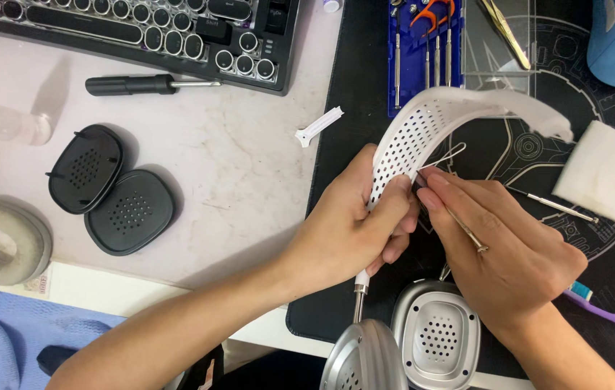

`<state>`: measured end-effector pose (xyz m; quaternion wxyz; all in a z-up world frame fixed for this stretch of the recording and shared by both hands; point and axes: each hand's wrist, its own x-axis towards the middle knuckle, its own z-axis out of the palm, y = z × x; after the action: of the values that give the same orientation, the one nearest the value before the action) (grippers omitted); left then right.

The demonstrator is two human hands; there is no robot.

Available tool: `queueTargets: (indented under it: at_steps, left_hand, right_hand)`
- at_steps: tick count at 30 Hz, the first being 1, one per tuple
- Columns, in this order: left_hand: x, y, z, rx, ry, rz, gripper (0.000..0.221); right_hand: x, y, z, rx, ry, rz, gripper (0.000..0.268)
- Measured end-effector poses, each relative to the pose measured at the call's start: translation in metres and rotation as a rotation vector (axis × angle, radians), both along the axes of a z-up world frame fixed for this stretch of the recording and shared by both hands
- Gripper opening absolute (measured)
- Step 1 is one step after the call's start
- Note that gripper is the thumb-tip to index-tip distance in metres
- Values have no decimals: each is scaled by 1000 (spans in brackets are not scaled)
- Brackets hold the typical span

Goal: The person disassembles and repairs a pair of over-ear headphones by unscrewing components, manipulating the mesh headband and internal wiring, and reattaching plastic clips using a small screwdriver and their hands.

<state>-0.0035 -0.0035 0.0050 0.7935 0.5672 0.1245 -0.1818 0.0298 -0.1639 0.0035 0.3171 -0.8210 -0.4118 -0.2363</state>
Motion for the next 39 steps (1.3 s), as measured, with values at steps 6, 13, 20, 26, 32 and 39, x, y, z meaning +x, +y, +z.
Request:
queueTargets:
  at_steps: [6, 13, 20, 26, 32, 39]
  left_hand:
    - [-1, -1, -2, 17, -14, -26, 11]
    - [-1, 0, 7, 66, 21, -39, 12]
    - [0, 0, 7, 79, 20, -42, 12]
    - [0, 0, 3, 45, -3, -22, 14]
    - [1, 0, 4, 37, 6, -21, 14]
    - [1, 1, 7, 56, 34, -27, 15]
  right_hand:
    - [-1, -2, -2, 19, 23, -36, 5]
    - [0, -3, -6, 56, 8, -30, 8]
    - [-1, -1, -3, 65, 54, -40, 8]
    - [-1, -3, -1, 86, 152, -56, 7]
    - [0, -4, -1, 69, 172, -52, 7]
    - [-1, -1, 1, 94, 184, -35, 10]
